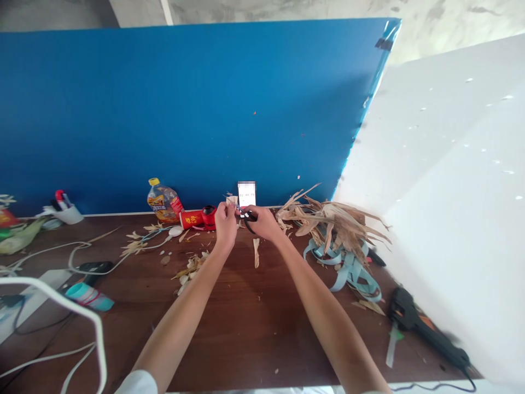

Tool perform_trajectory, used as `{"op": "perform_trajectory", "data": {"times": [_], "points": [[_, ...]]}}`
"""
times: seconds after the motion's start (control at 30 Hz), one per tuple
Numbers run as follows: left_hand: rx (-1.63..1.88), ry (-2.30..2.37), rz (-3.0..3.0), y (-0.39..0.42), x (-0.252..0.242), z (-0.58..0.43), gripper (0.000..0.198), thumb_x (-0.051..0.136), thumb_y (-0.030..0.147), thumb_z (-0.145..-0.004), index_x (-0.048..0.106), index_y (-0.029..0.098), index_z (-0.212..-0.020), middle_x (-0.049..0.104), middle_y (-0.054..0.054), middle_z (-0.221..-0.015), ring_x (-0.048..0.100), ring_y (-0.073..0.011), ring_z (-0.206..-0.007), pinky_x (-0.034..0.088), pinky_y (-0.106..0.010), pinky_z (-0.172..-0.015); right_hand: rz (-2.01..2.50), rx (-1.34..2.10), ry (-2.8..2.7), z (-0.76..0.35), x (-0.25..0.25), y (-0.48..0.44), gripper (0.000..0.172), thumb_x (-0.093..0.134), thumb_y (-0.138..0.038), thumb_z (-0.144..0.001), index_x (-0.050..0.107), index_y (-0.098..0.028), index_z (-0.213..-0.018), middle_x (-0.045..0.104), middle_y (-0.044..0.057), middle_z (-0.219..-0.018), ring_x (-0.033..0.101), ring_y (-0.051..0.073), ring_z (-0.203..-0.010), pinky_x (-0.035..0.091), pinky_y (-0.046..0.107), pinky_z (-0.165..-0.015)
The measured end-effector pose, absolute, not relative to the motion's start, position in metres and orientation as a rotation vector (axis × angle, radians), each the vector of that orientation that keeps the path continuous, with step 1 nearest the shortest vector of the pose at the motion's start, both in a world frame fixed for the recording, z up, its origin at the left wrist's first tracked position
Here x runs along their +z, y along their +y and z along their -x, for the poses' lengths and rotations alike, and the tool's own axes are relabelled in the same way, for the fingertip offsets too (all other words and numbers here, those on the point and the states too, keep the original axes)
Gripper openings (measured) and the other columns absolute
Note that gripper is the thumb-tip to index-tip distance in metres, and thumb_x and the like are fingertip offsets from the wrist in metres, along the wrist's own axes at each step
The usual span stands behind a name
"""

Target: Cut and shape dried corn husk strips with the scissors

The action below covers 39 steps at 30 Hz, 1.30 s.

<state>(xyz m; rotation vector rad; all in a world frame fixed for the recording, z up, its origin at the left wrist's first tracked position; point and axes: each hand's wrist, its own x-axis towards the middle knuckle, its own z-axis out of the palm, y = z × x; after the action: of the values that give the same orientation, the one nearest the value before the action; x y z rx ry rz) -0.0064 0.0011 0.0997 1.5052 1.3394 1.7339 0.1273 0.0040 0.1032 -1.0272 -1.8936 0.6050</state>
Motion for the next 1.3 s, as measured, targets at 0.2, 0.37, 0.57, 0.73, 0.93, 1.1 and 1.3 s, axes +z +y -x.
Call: {"op": "perform_trajectory", "data": {"times": [0.2, 0.37, 0.57, 0.73, 0.93, 1.1, 1.3], "points": [[1.751, 1.308, -1.539, 0.004, 0.099, 0.009, 0.026, 0.042, 0.036, -0.092, 0.049, 0.018, -0.074, 0.06, -0.001, -0.071, 0.054, -0.0133, -0.067, 0.039, -0.025, -0.067, 1.046, 0.582, -1.911, -0.133, 0.101, 0.01, 0.036, 0.055, -0.021, -0.069, 0.071, -0.015, -0.1, 0.058, -0.001, -0.066, 0.041, 0.01, -0.057, 0.031, 0.021, -0.055], [1.675, 1.279, -1.621, 0.005, 0.102, 0.015, 0.029, 0.044, 0.037, -0.091, 0.051, 0.017, -0.071, 0.06, -0.001, -0.069, 0.053, -0.0125, -0.065, 0.038, -0.024, -0.065, 1.073, 0.542, -1.968, -0.142, 0.104, 0.011, 0.036, 0.053, -0.019, -0.068, 0.072, -0.015, -0.098, 0.057, -0.001, -0.064, 0.038, 0.01, -0.056, 0.029, 0.021, -0.053], [1.537, 1.205, -1.68, 0.008, 0.106, 0.021, 0.029, 0.048, 0.04, -0.088, 0.056, 0.016, -0.073, 0.06, 0.0, -0.066, 0.046, -0.0099, -0.055, 0.032, -0.022, -0.056, 1.113, 0.475, -2.066, -0.158, 0.114, 0.009, 0.029, 0.053, -0.02, -0.069, 0.072, -0.014, -0.09, 0.058, 0.0, -0.067, 0.042, 0.012, -0.061, 0.029, 0.021, -0.055], [1.373, 1.108, -1.699, 0.01, 0.11, 0.027, 0.029, 0.051, 0.041, -0.085, 0.062, 0.015, -0.078, 0.061, -0.001, -0.066, 0.035, -0.0068, -0.046, 0.025, -0.021, -0.046, 1.145, 0.441, -2.163, -0.17, 0.123, 0.005, 0.026, 0.051, -0.02, -0.07, 0.072, -0.014, -0.085, 0.057, 0.0, -0.065, 0.042, 0.011, -0.06, 0.026, 0.022, -0.054], [1.168, 1.087, -1.662, 0.007, 0.118, 0.037, 0.032, 0.056, 0.046, -0.08, 0.063, 0.015, -0.078, 0.062, -0.001, -0.066, 0.034, -0.0054, -0.043, 0.024, -0.02, -0.043, 1.157, 0.39, -2.248, -0.177, 0.127, 0.004, 0.026, 0.049, -0.016, -0.068, 0.071, -0.015, -0.082, 0.059, 0.0, -0.063, 0.043, 0.011, -0.057, 0.025, 0.023, -0.055], [1.019, 1.105, -1.727, 0.0, 0.127, 0.043, 0.035, 0.056, 0.048, -0.08, 0.065, 0.014, -0.078, 0.062, -0.002, -0.066, 0.037, -0.0055, -0.044, 0.024, -0.021, -0.043, 1.177, 0.351, -2.319, -0.185, 0.128, 0.005, 0.028, 0.049, -0.015, -0.068, 0.072, -0.017, -0.084, 0.059, -0.001, -0.062, 0.041, 0.01, -0.054, 0.024, 0.024, -0.054], [0.994, 1.056, -1.679, -0.002, 0.13, 0.042, 0.033, 0.06, 0.047, -0.078, 0.065, 0.015, -0.082, 0.064, -0.003, -0.07, 0.041, -0.0064, -0.048, 0.029, -0.021, -0.045, 1.184, 0.355, -2.337, -0.19, 0.131, 0.004, 0.027, 0.048, -0.014, -0.067, 0.07, -0.017, -0.081, 0.061, 0.0, -0.065, 0.043, 0.011, -0.055, 0.025, 0.024, -0.054]]}}
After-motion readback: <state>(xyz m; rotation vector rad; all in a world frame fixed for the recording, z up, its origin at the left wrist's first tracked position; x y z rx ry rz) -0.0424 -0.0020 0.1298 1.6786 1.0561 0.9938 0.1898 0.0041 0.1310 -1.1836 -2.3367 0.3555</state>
